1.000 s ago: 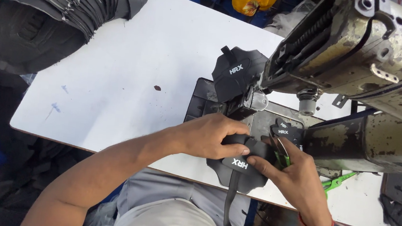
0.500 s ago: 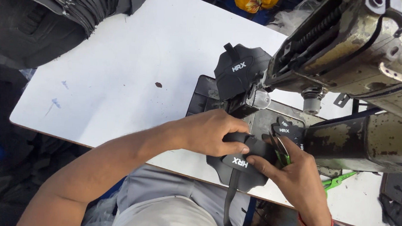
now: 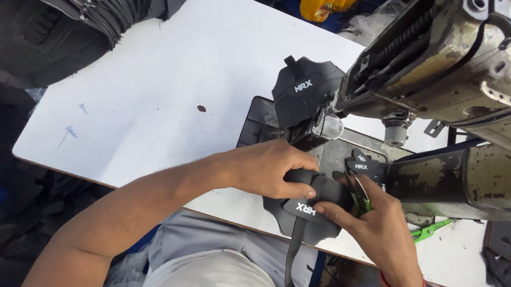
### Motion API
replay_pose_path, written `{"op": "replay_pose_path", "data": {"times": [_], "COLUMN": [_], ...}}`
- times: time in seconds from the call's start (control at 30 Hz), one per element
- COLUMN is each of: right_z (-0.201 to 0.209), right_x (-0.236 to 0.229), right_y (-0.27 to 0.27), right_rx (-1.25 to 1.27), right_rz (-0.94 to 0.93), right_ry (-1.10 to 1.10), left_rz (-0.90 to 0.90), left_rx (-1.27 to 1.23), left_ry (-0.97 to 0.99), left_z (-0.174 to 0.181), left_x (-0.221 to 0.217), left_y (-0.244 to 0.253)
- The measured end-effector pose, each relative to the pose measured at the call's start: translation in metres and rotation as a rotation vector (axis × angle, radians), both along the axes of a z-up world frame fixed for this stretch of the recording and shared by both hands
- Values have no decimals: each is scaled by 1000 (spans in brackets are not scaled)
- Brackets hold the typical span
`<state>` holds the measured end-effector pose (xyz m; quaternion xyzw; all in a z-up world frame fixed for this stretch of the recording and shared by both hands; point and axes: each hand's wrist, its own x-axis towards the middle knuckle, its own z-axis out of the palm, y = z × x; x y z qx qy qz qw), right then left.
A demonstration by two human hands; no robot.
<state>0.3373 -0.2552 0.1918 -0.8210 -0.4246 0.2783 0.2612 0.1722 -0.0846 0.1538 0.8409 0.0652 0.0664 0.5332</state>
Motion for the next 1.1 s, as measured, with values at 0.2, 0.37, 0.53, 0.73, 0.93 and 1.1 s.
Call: {"op": "replay_pose_path", "data": {"times": [0.2,0.37,0.53,0.73,0.93,1.1], "right_z": [2,0,1,1,1,-2], "right_x": [-3,-2,-3,-2,-3,-1], "right_y": [3,1,2,1,1,0], "right_rx": [-52,-38,-68,-46,-73,0], "right_rz": [-17,-3,-9,29,21,57], "right_ry": [-10,-25,-33,-59,-54,-91], "left_rz": [17,19,17,20,25,46], "left_rx": [0,-11,-34,-15,11,6], "left_ry": [31,10,48,85,67,25], "left_z": [0,-6,-6,-7,-13,-12], "left_x": [1,3,4,4,5,2], "left_y": [0,0,-1,0,-2,-2]}}
